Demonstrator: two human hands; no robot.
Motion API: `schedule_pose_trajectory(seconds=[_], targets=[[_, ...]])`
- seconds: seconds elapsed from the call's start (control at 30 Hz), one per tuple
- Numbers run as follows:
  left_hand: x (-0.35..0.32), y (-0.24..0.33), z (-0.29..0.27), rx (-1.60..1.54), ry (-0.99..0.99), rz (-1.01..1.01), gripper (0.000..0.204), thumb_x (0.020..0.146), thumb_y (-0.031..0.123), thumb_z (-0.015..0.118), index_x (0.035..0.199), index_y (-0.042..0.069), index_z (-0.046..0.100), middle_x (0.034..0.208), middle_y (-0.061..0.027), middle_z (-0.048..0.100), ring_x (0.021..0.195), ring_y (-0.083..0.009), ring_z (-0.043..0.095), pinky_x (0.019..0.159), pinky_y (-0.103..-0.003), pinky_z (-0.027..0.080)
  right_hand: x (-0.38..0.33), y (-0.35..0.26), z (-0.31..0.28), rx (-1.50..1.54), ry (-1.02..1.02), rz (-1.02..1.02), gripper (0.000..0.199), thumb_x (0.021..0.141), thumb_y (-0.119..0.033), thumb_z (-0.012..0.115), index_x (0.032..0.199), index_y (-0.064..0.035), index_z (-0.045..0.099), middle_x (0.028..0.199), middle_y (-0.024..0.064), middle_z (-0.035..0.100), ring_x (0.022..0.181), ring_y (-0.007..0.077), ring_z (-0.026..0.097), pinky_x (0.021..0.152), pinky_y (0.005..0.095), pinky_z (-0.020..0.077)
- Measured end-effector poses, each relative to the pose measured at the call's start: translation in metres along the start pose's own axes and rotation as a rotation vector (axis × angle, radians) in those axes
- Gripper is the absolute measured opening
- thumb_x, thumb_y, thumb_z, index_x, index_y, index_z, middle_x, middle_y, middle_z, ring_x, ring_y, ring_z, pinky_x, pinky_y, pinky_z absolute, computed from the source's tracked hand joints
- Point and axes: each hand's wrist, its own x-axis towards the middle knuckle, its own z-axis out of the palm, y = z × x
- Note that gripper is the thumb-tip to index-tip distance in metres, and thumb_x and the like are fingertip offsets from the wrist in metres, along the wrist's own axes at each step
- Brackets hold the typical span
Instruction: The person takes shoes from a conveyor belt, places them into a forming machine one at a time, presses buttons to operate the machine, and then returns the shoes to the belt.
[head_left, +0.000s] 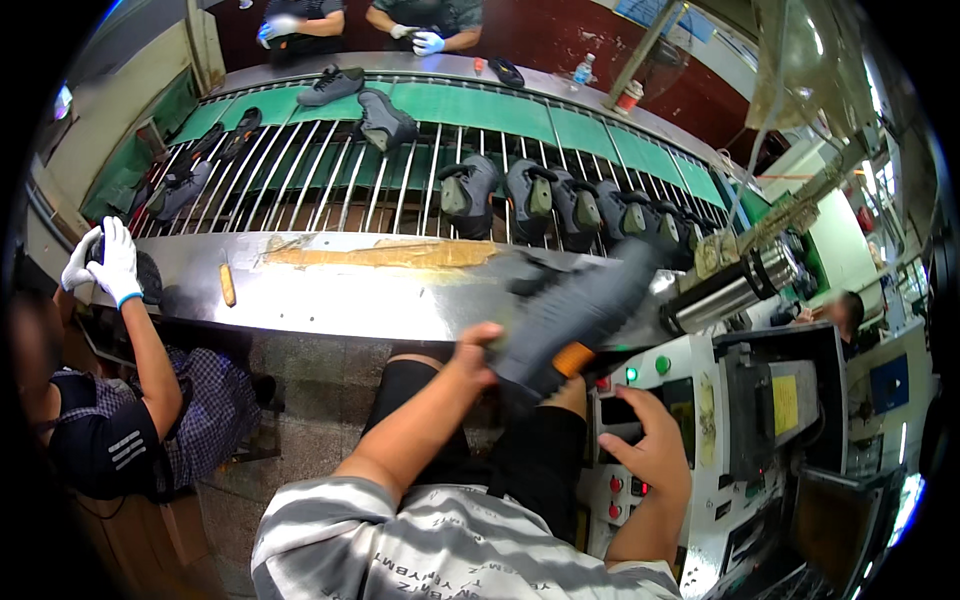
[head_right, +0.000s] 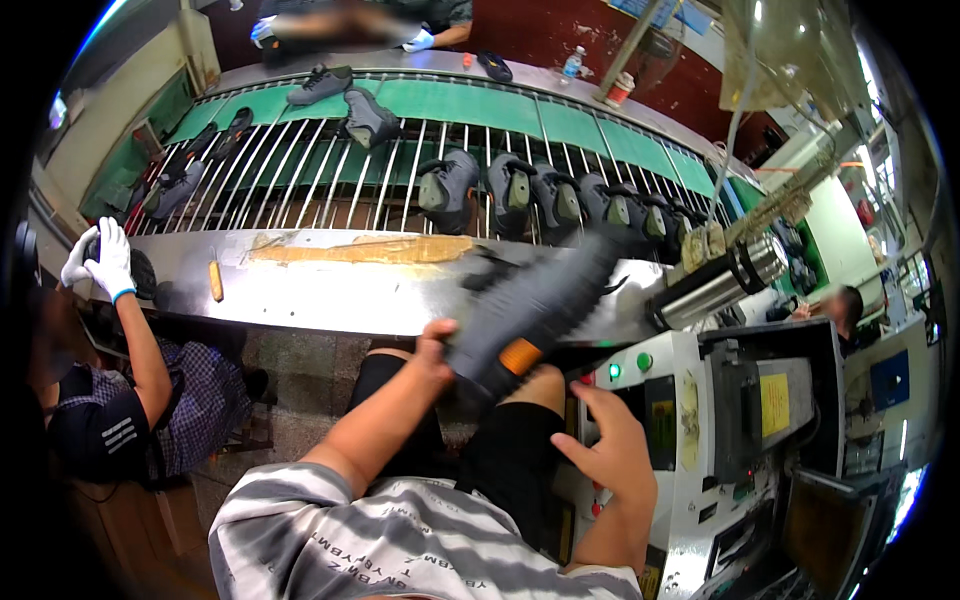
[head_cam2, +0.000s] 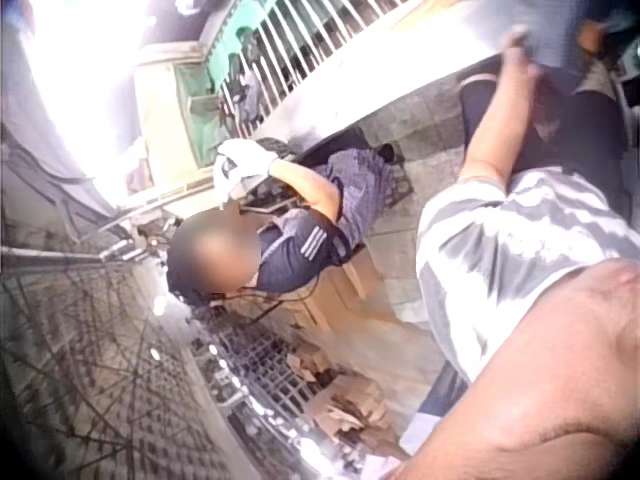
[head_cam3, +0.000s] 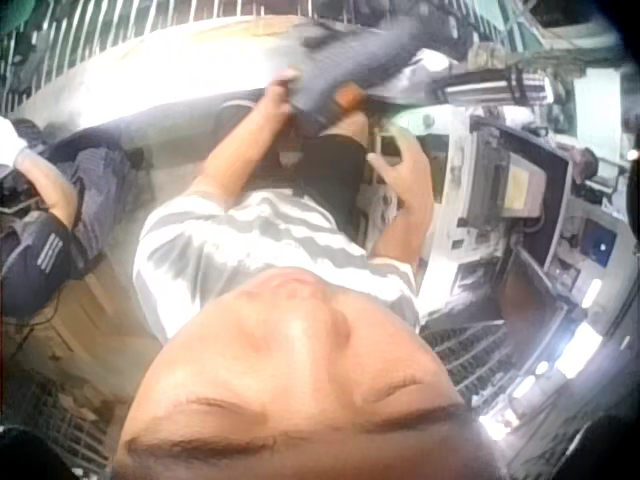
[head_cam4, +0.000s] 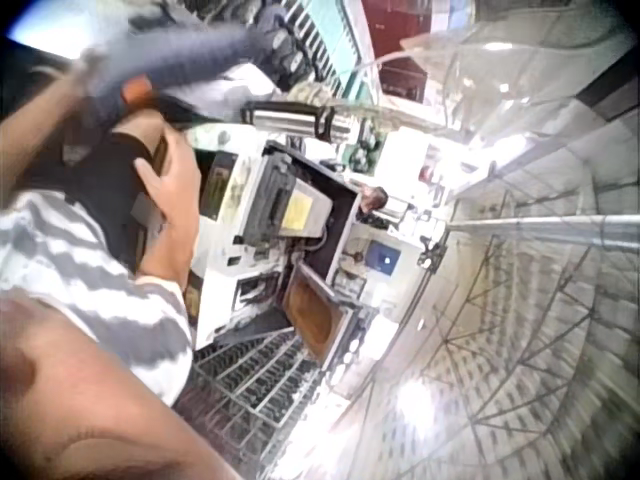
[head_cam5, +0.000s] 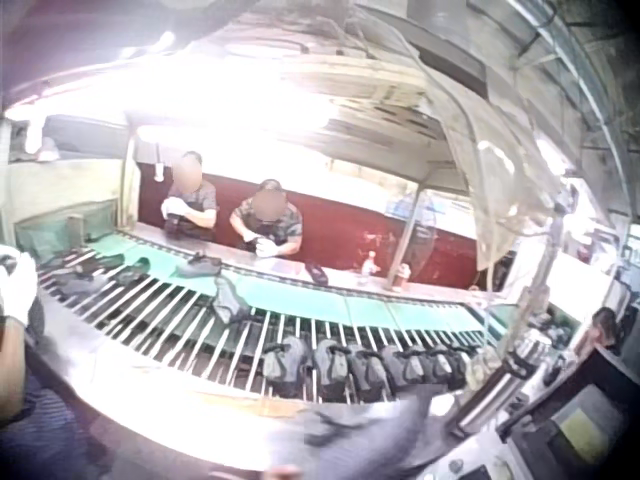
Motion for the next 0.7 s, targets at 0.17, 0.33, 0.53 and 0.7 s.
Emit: schedule_pose_trajectory(seconds=[0.17, 0.33, 0.53, 0.7], targets=[[-0.035, 0.140, -0.069, 0.176, 0.094, 0.540, 0.066, 0.075, 0.020, 0.060, 0.135, -0.002, 0.044, 0.127, -0.0189, 0.057, 0.115, -0.0357, 0.057, 0.103, -0.049, 0.044, 0.047, 0.023, 0.041, 0.058, -0.054, 0.003, 0.049, 0.077, -0.020, 0.073, 0.121, -0.0038, 0.059, 0.112, 0.0136, 0.064, 0.104, 0.0288, 0.061, 0.091, 0.0357, 0.0475], [0.019, 0.285, -0.055, 0.544, 0.258, 0.877, 0.056, 0.081, 0.009, 0.054, 0.136, -0.001, 0.045, 0.122, -0.0157, 0.060, 0.113, -0.0282, 0.058, 0.103, -0.040, 0.042, 0.090, 0.069, 0.119, 0.207, -0.123, 0.174, 0.029, 0.080, -0.022, 0.071, 0.106, -0.0085, 0.068, 0.077, 0.0081, 0.067, 0.070, 0.0262, 0.065, 0.070, 0.0361, 0.0512], [0.121, 0.368, -0.070, 0.914, 0.587, 0.965, 0.066, 0.071, 0.004, 0.065, 0.135, -0.003, 0.048, 0.109, -0.0132, 0.063, 0.094, -0.0194, 0.062, 0.080, -0.030, 0.050, 0.185, 0.117, 0.202, 0.041, 0.086, 0.248, 0.019, 0.080, -0.028, 0.069, 0.086, -0.0098, 0.068, 0.069, 0.0071, 0.064, 0.067, 0.0283, 0.062, 0.066, 0.0391, 0.0484], [0.163, 0.339, -0.087, 1.378, 0.680, 0.999, 0.073, 0.068, 0.008, 0.066, 0.138, 0.000, 0.048, 0.111, -0.0103, 0.062, 0.089, -0.0156, 0.058, 0.079, -0.025, 0.046, 0.287, 0.131, 0.272, -0.158, 0.285, -0.127, 0.017, 0.075, -0.025, 0.068, 0.080, -0.0097, 0.064, 0.082, 0.0065, 0.062, 0.086, 0.0286, 0.058, 0.075, 0.0422, 0.0465]])
